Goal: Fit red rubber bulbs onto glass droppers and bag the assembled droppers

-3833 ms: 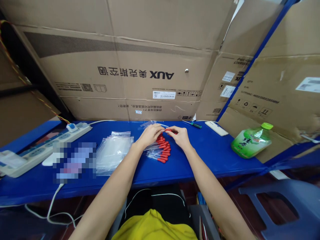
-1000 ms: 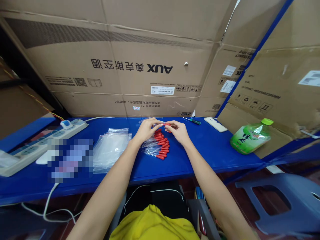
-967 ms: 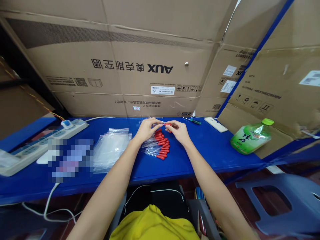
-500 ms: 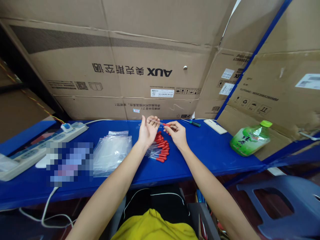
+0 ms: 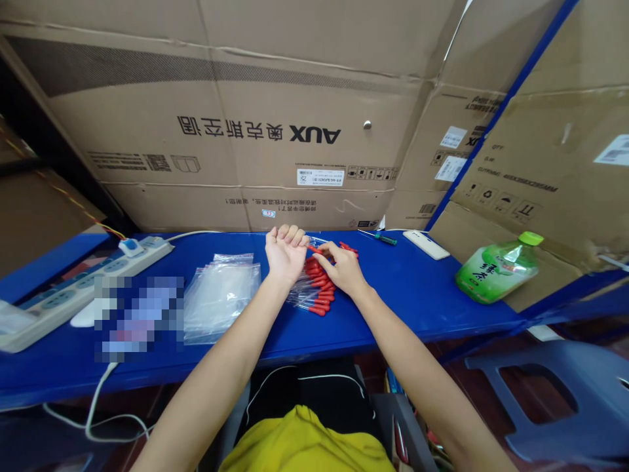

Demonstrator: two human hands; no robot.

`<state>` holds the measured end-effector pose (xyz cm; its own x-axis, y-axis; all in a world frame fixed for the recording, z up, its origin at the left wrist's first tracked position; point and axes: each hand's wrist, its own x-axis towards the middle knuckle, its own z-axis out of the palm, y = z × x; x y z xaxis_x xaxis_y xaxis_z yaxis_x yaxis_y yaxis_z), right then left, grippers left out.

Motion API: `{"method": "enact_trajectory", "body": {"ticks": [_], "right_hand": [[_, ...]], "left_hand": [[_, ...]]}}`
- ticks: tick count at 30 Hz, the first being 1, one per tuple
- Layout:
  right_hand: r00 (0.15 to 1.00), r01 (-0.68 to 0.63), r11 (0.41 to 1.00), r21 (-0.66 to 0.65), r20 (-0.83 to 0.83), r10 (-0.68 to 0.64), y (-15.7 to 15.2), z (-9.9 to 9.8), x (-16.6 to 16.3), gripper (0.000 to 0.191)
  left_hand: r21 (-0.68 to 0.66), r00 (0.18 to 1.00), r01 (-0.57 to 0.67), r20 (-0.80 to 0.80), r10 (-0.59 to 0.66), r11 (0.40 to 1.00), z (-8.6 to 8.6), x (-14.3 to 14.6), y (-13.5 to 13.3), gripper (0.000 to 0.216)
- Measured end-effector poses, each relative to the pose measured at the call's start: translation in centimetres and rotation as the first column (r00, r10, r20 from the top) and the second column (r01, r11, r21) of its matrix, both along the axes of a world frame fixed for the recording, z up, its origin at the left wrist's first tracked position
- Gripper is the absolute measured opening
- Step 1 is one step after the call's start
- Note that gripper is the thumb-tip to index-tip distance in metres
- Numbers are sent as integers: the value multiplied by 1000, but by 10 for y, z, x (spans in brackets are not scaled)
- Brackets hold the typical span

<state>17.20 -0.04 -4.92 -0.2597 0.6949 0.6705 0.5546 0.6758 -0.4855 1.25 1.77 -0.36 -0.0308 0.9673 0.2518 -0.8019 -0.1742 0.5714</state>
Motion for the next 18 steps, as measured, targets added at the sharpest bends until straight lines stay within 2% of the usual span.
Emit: {"method": "enact_trajectory", "body": {"ticks": [3,6,12,18], "right_hand": [[969,86,988,126,218,-112,-2,1,-1,27],[935,101,975,197,316,-160,-2,2,-1,31],[938,52,968,247,320,-132,-1,2,-1,32],[947,37,971,235,301,-109,-3,3,0,34]], "left_hand": [[-1,1000,2,12,-2,1000,1,0,-1,45],[9,1000,-2,-2,2,1000,2,-1,-2,48],[0,1000,11,3,-11,1000,1,-1,-4,49],[-21,998,51,44,-50,998,1,-1,-4,44]]}}
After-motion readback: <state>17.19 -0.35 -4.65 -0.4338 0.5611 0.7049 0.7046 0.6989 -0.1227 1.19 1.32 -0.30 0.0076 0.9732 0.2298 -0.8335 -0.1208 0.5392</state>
